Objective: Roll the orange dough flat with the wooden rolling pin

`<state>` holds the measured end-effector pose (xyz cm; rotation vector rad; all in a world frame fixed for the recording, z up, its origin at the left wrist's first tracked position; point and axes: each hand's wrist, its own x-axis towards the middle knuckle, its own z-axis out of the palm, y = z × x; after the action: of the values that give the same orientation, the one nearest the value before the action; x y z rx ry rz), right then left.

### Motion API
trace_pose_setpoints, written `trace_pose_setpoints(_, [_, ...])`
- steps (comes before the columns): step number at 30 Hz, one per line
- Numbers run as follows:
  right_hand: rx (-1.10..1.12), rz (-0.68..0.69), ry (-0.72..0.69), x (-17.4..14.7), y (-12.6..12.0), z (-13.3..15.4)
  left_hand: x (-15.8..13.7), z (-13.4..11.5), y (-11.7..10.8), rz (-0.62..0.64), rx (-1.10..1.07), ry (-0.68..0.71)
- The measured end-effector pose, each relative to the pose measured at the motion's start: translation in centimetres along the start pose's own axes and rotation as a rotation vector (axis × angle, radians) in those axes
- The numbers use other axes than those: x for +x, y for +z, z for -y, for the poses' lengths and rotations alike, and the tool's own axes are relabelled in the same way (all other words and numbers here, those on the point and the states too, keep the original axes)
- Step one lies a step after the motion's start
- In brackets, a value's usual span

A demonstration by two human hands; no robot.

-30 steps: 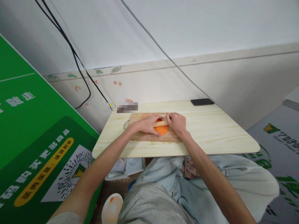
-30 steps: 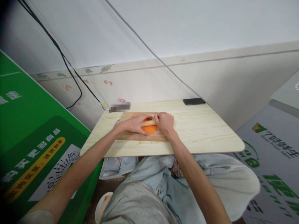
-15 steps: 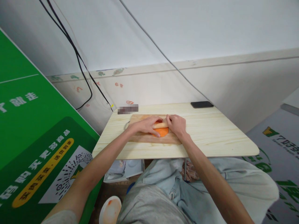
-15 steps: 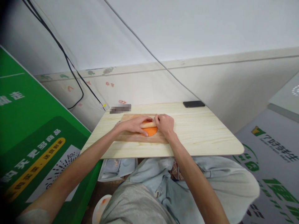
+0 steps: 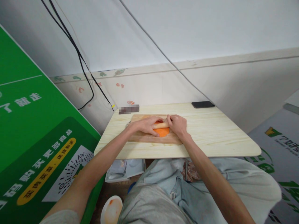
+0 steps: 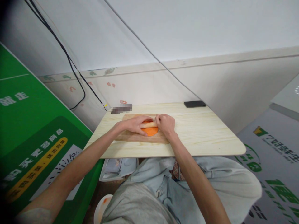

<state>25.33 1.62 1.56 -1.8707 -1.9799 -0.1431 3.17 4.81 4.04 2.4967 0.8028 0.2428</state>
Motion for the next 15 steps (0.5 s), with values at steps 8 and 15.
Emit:
trace_pose_setpoints(8, [-0.006, 0.077, -0.040, -0.2, -0.5, 0.1, -1.5, 0.7, 0.6, -0.064, 0.015, -0.022])
trace_pose_setpoints(15, [-0.119, 0.058, -0.109, -1.7, -1.5, 0.2, -1.7, 0.7, 2.4, -0.220, 0.280, -0.283])
